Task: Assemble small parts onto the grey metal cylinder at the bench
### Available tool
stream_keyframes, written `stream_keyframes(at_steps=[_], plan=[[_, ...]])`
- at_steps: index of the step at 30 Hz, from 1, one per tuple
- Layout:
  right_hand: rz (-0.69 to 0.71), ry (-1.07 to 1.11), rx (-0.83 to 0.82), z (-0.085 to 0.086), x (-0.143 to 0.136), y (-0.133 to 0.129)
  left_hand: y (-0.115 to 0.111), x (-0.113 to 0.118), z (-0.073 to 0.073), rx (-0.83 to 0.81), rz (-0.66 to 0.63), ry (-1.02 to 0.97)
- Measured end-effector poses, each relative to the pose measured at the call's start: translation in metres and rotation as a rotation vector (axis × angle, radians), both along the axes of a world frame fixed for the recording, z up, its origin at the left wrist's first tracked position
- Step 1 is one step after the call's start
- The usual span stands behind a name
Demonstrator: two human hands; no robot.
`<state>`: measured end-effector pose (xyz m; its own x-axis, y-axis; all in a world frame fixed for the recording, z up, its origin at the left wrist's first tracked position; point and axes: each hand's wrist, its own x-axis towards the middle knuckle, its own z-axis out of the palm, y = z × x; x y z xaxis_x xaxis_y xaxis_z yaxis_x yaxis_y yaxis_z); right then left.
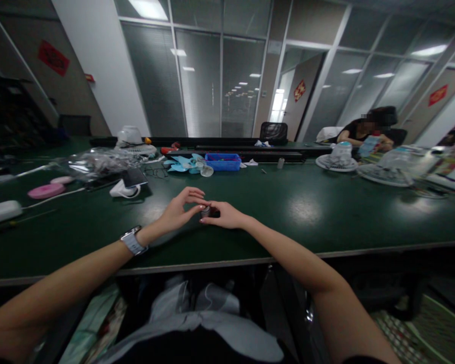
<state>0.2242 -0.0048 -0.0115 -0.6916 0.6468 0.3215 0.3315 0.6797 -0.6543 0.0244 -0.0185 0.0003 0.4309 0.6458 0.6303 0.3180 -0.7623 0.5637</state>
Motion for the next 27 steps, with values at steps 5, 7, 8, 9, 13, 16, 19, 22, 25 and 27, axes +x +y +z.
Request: stream_keyframes(at_steps=[5, 7, 8, 9, 13, 16, 19, 22, 25, 27], plan=[[0.017, 0.008, -0.012, 0.0021, 0.0001, -0.0017, -0.0016, 0.0004, 0.0017, -0.006, 0.036, -0.007], [0.024, 0.01, -0.016, 0.0032, -0.0001, -0.0024, -0.0025, 0.0003, 0.0026, -0.016, 0.055, -0.017], [0.026, 0.009, -0.017, 0.0035, -0.0003, -0.0025, -0.0027, 0.0002, 0.0029, -0.021, 0.063, -0.025], [0.027, 0.008, -0.019, 0.0037, -0.0004, -0.0024, -0.0028, 0.0001, 0.003, -0.026, 0.071, -0.036], [0.033, 0.015, -0.025, 0.0028, -0.0002, -0.0006, -0.0021, -0.0005, 0.0023, -0.027, 0.089, -0.064], [0.035, 0.021, -0.026, 0.0012, 0.0001, 0.0007, -0.0013, -0.0006, 0.0018, -0.013, 0.094, -0.057], [0.044, 0.039, -0.035, -0.0001, -0.0001, 0.0011, -0.0005, -0.0007, 0.0013, -0.001, 0.111, -0.04], [0.047, 0.044, -0.036, -0.0002, -0.0004, 0.0008, -0.0008, -0.0004, 0.0009, 0.0, 0.109, -0.033], [0.036, 0.034, -0.029, 0.0002, -0.0001, 0.0005, -0.0035, 0.0015, 0.0015, -0.014, 0.089, -0.062], [0.023, 0.027, -0.031, 0.0006, 0.0002, 0.0003, -0.0059, 0.0036, 0.0027, -0.025, 0.077, -0.098]])
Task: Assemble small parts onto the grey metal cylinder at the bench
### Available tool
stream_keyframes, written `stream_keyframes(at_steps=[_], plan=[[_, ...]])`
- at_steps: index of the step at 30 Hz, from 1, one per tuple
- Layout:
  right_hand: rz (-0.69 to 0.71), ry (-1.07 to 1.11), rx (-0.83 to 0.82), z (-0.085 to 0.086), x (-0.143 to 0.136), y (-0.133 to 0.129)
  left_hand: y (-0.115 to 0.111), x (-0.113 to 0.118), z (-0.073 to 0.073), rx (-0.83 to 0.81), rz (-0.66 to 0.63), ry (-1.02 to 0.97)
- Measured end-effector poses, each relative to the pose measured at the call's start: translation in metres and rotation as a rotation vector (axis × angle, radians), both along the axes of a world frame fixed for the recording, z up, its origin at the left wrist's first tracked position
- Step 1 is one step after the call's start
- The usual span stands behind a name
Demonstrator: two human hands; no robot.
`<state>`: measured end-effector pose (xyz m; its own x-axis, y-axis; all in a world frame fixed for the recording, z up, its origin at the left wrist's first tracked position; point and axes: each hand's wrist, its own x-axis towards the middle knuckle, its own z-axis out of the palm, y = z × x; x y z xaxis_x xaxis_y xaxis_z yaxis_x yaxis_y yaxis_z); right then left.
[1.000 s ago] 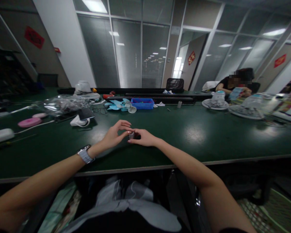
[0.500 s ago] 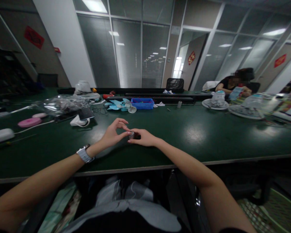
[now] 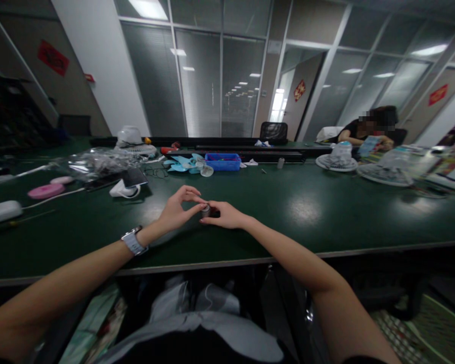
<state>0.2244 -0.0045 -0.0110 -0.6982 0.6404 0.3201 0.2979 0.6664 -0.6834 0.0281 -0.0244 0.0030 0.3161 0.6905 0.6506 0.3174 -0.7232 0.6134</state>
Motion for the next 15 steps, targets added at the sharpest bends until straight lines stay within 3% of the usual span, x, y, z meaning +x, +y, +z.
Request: stream_keyframes(at_steps=[3, 8, 15], plan=[[-0.01, -0.011, -0.001, 0.002, 0.0, -0.001, -0.001, 0.001, 0.002, 0.02, 0.066, -0.046], [-0.021, -0.03, -0.005, 0.007, -0.001, -0.005, 0.013, -0.012, -0.006, 0.045, 0.327, 0.058], [-0.022, -0.05, 0.006, 0.008, 0.0, -0.005, 0.034, -0.031, -0.024, 0.011, 0.316, 0.369]])
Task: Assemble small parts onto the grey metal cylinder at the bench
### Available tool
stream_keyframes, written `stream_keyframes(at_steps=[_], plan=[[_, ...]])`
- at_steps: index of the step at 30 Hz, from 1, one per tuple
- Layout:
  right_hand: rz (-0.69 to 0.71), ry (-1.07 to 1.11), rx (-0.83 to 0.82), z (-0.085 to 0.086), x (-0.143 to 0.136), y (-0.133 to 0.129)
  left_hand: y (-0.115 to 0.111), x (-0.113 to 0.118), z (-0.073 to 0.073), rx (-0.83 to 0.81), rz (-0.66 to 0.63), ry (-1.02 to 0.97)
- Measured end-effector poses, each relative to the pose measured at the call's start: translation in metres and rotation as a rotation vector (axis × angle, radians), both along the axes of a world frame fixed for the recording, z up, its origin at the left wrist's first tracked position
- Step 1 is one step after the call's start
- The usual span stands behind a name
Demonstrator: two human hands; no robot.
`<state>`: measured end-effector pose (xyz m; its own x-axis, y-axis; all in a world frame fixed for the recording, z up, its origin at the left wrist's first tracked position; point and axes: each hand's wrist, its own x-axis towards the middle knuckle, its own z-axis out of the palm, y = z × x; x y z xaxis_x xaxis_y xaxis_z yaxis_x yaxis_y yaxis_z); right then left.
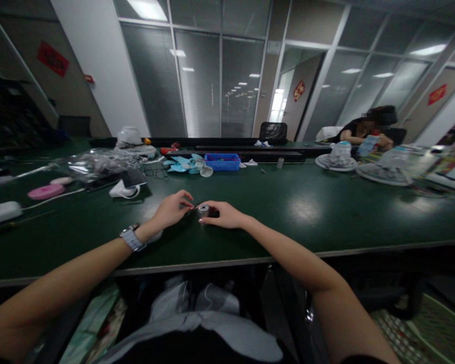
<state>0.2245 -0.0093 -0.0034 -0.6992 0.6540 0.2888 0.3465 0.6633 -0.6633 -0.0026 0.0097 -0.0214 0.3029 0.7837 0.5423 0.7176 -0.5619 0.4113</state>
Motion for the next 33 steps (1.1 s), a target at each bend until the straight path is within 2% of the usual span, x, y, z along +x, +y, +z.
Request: stream_keyframes(at_steps=[3, 8, 12, 15, 18, 20, 24, 33], plan=[[-0.01, -0.007, -0.003, -0.001, 0.0, 0.0, 0.0, -0.001, -0.001, -0.045, 0.014, 0.06], [-0.005, 0.005, -0.01, -0.002, -0.001, 0.001, -0.002, -0.002, -0.002, 0.058, 0.052, 0.111], [0.005, 0.008, -0.013, -0.002, 0.0, 0.002, -0.004, 0.0, -0.001, 0.049, 0.053, 0.095], [0.015, 0.009, -0.01, -0.002, 0.001, 0.002, -0.009, 0.007, 0.006, 0.026, -0.008, -0.032], [0.027, 0.013, -0.003, -0.002, 0.0, 0.002, -0.018, 0.017, 0.017, 0.044, -0.139, -0.244], [0.038, 0.02, 0.005, -0.003, 0.0, 0.002, -0.025, 0.022, 0.022, 0.039, -0.224, -0.316], [0.011, 0.012, 0.032, -0.007, 0.001, 0.005, -0.031, 0.028, 0.024, 0.006, -0.317, -0.344], [-0.002, 0.014, 0.049, -0.009, 0.001, 0.005, -0.028, 0.028, 0.02, -0.009, -0.346, -0.341]])
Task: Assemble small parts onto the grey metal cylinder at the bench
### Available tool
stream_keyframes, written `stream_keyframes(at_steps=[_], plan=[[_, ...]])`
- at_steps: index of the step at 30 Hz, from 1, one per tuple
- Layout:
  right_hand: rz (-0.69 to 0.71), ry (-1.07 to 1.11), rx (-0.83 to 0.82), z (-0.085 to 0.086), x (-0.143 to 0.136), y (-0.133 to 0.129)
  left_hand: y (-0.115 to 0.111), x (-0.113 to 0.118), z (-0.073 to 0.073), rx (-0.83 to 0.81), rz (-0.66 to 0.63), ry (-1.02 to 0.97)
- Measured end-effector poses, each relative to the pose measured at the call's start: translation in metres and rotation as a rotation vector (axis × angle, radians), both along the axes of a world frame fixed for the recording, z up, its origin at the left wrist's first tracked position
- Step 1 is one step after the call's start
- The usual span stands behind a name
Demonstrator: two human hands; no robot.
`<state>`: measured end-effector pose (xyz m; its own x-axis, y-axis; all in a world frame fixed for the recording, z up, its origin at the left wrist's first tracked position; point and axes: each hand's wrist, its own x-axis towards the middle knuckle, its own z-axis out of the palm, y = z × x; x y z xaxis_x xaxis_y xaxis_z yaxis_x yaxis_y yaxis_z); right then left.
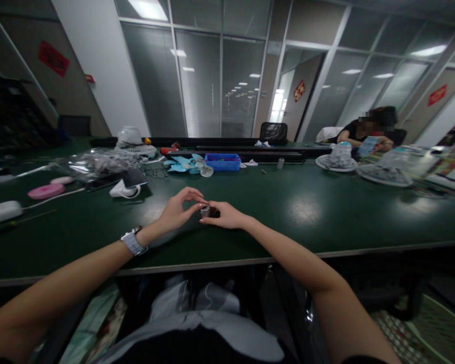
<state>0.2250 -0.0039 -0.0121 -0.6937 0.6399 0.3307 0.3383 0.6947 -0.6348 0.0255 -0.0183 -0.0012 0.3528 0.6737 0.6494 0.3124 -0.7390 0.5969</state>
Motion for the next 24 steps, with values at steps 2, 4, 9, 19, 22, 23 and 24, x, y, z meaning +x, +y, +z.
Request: stream_keyframes(at_steps=[2, 4, 9, 19, 22, 23, 24], plan=[[-0.002, 0.004, 0.003, -0.0006, -0.0002, 0.0003, -0.0001, -0.0002, 0.0, 0.009, 0.005, 0.019], [-0.004, 0.008, 0.004, -0.0015, -0.0002, 0.0009, -0.0002, -0.0005, 0.0, 0.022, 0.01, 0.04], [0.0, 0.001, -0.001, -0.0019, 0.0004, 0.002, -0.0003, -0.0017, 0.0003, 0.01, -0.007, 0.09], [-0.001, -0.001, 0.004, 0.0002, 0.0, 0.0, 0.0014, -0.0023, 0.001, -0.026, -0.061, 0.092], [-0.003, -0.012, 0.011, -0.0002, 0.0001, 0.0006, 0.002, -0.0019, 0.0014, -0.058, -0.093, 0.078], [-0.007, -0.014, 0.015, -0.0002, 0.0001, 0.0007, 0.0022, -0.0018, 0.0013, -0.069, -0.108, 0.072], [-0.011, -0.017, 0.017, -0.0001, 0.0002, 0.0006, 0.0025, -0.0018, 0.0012, -0.079, -0.124, 0.066]])
